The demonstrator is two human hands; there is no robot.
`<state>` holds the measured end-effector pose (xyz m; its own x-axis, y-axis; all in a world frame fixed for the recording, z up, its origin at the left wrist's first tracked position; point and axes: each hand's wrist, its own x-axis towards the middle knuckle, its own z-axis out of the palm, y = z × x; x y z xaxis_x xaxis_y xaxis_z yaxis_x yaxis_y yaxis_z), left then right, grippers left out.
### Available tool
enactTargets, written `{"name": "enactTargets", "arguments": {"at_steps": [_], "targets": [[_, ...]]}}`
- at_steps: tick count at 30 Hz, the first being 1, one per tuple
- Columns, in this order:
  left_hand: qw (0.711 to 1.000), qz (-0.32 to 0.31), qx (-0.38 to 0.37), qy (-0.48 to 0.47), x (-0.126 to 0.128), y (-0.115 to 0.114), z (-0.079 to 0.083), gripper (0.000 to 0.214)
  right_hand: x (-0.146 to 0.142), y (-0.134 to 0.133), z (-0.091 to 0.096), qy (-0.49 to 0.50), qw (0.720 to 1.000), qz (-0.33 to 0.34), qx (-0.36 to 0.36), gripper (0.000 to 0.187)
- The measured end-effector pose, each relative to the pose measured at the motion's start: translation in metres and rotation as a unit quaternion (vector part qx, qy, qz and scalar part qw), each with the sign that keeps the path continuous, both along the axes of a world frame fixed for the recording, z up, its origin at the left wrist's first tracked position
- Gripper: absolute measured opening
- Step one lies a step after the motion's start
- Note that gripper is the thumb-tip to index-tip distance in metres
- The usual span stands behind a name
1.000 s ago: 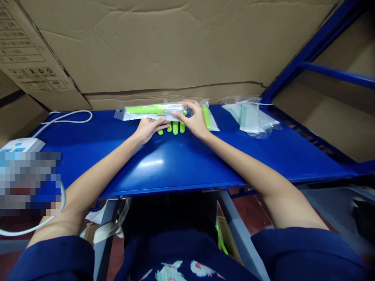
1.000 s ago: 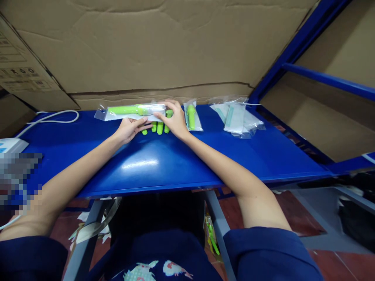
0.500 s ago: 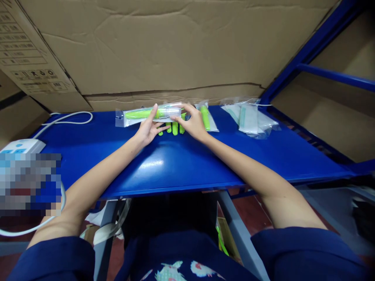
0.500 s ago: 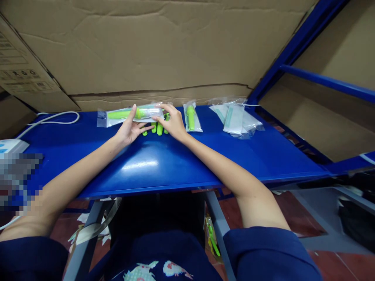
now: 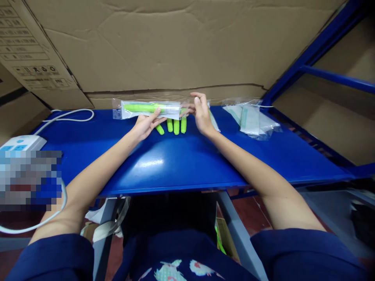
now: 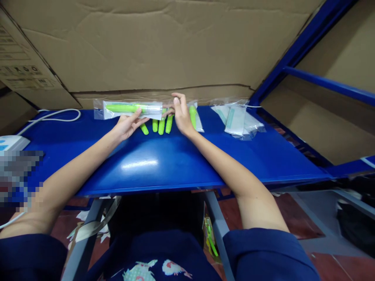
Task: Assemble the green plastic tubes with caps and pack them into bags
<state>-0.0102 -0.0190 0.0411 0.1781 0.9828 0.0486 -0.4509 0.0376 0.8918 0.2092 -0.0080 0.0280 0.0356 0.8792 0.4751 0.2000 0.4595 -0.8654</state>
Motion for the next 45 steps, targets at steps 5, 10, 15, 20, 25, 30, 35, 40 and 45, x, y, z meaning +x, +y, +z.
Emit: {"name": "enactTargets", "arguments": {"at_steps": [5,10,15,20,25,30,35,40,45], "targets": [[1.0,-0.018,0.001,0.014,-0.011,0.009,0.001,0.003,0.021,0.007,0.011,-0.031,0.997,0.065,0.0,0.07],[0.999,-0.036,-0.015,0.024,-0.013,0.008,0.003,0.005,0.023,-0.006,0.026,-0.044,0.986,0.158,-0.025,0.069],[0.998,-0.051,-0.017,0.04,-0.013,0.007,0.004,0.005,0.022,-0.009,0.028,-0.027,0.979,0.199,-0.028,0.054],[0.995,-0.073,-0.006,0.065,-0.013,0.004,0.006,0.005,0.021,-0.008,0.024,0.037,0.971,0.232,-0.051,0.053],[0.991,-0.094,0.017,0.088,-0.014,0.001,0.009,0.008,0.02,-0.009,0.023,0.063,0.951,0.291,-0.08,0.052],[0.987,-0.111,0.048,0.102,-0.015,0.002,0.007,0.015,0.02,-0.01,0.025,0.045,0.957,0.28,-0.053,0.052],[0.988,-0.123,0.037,0.087,-0.014,0.005,0.004,0.014,0.016,-0.012,0.026,0.047,0.965,0.256,-0.01,0.05],[0.989,-0.122,0.007,0.078,-0.012,0.004,0.002,0.012,0.013,-0.016,0.029,0.033,0.968,0.248,-0.021,0.054],[0.993,-0.103,-0.013,0.052,-0.006,0.001,-0.001,0.018,0.014,-0.016,0.034,-0.022,0.973,0.231,0.01,0.051]]}}
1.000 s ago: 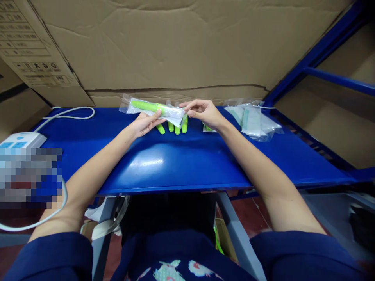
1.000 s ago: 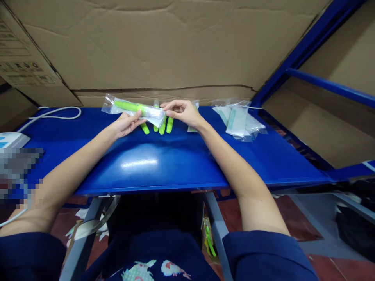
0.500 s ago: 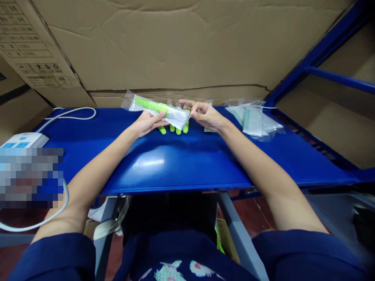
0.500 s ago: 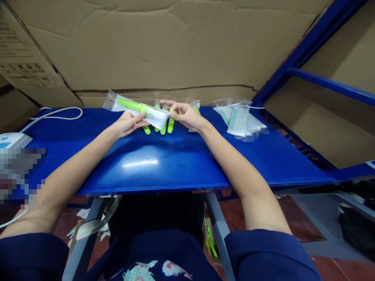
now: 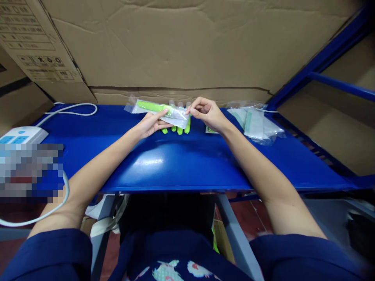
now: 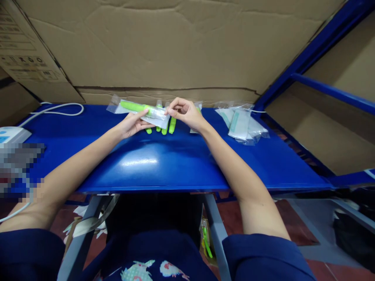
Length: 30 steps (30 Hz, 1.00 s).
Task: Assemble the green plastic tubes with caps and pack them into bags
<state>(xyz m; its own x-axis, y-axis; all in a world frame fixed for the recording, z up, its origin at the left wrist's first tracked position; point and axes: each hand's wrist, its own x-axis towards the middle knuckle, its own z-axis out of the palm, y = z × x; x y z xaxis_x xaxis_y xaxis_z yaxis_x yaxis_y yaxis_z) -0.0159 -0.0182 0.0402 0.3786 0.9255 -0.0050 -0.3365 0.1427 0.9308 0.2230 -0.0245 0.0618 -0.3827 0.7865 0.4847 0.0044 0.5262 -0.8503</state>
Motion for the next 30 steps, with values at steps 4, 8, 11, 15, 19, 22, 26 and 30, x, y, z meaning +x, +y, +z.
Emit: {"name": "enactTargets", "arguments": {"at_steps": [4,8,11,15,19,22,26,30], "targets": [[0.999,0.021,-0.006,-0.037,0.006,-0.006,0.001,0.027,0.0,0.0,0.0,-0.042,0.999,-0.006,0.011,0.053],[0.999,0.015,-0.001,-0.048,0.01,-0.011,0.002,0.042,0.0,0.001,-0.002,-0.057,0.998,-0.02,0.012,0.055],[0.999,0.011,-0.011,-0.049,0.012,-0.013,0.002,0.05,0.0,0.002,-0.004,-0.068,0.997,-0.023,0.019,0.055],[0.999,0.035,-0.019,-0.03,0.013,-0.011,0.0,0.034,0.0,0.004,-0.007,-0.071,0.997,-0.025,0.011,0.057],[0.999,0.038,0.007,-0.016,0.011,-0.009,-0.003,0.017,0.001,0.006,-0.011,-0.053,0.998,-0.023,0.006,0.054],[0.999,0.028,0.026,-0.009,0.01,-0.007,-0.004,0.011,0.004,0.009,-0.012,-0.037,0.999,-0.02,-0.01,0.05],[0.999,0.03,0.037,0.008,0.009,-0.006,-0.003,0.013,0.009,0.011,-0.013,0.003,0.997,-0.012,-0.071,0.051],[0.997,0.027,0.067,0.012,0.008,-0.004,-0.004,0.02,0.011,0.009,-0.014,0.038,0.991,0.011,-0.132,0.056]]}}
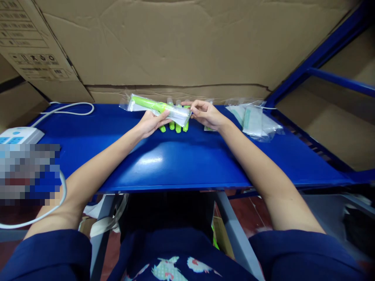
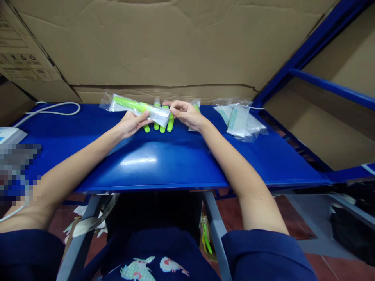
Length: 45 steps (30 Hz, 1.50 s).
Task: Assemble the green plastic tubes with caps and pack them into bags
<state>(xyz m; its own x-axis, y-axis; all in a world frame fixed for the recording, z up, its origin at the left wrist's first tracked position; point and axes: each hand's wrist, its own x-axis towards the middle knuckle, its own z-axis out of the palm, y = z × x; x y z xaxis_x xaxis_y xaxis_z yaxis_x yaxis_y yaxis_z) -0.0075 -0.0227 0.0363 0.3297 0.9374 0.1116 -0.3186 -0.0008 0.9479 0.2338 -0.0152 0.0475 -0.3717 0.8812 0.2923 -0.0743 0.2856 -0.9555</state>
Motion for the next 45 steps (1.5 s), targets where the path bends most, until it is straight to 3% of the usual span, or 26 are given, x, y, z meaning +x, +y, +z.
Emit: {"name": "enactTargets", "arguments": {"at_steps": [8,18,23,30,36,41,45], "targets": [[0.998,0.008,0.058,0.022,0.002,0.002,-0.005,0.037,-0.009,-0.004,-0.006,0.042,0.998,0.018,-0.037,0.056],[0.997,0.03,0.066,0.039,0.004,-0.004,-0.002,0.032,-0.024,0.0,-0.015,0.07,0.993,-0.083,-0.054,0.06],[0.997,0.032,0.058,0.049,0.006,-0.006,-0.003,0.032,-0.029,-0.002,-0.019,0.053,0.991,-0.123,-0.012,0.058],[0.996,0.042,0.063,0.056,0.013,-0.015,-0.002,0.032,-0.025,0.002,-0.021,0.038,0.992,-0.112,-0.033,0.061],[0.991,0.077,0.077,0.081,0.016,-0.017,-0.004,0.023,-0.042,0.001,-0.032,0.031,0.992,-0.084,-0.089,0.07],[0.968,0.116,0.151,0.163,0.024,-0.031,-0.012,0.022,-0.055,0.0,-0.048,0.06,0.978,-0.194,-0.051,0.074],[0.968,0.075,0.122,0.207,0.029,-0.046,-0.009,0.021,-0.056,0.005,-0.056,0.075,0.956,-0.281,-0.034,0.072]]}}
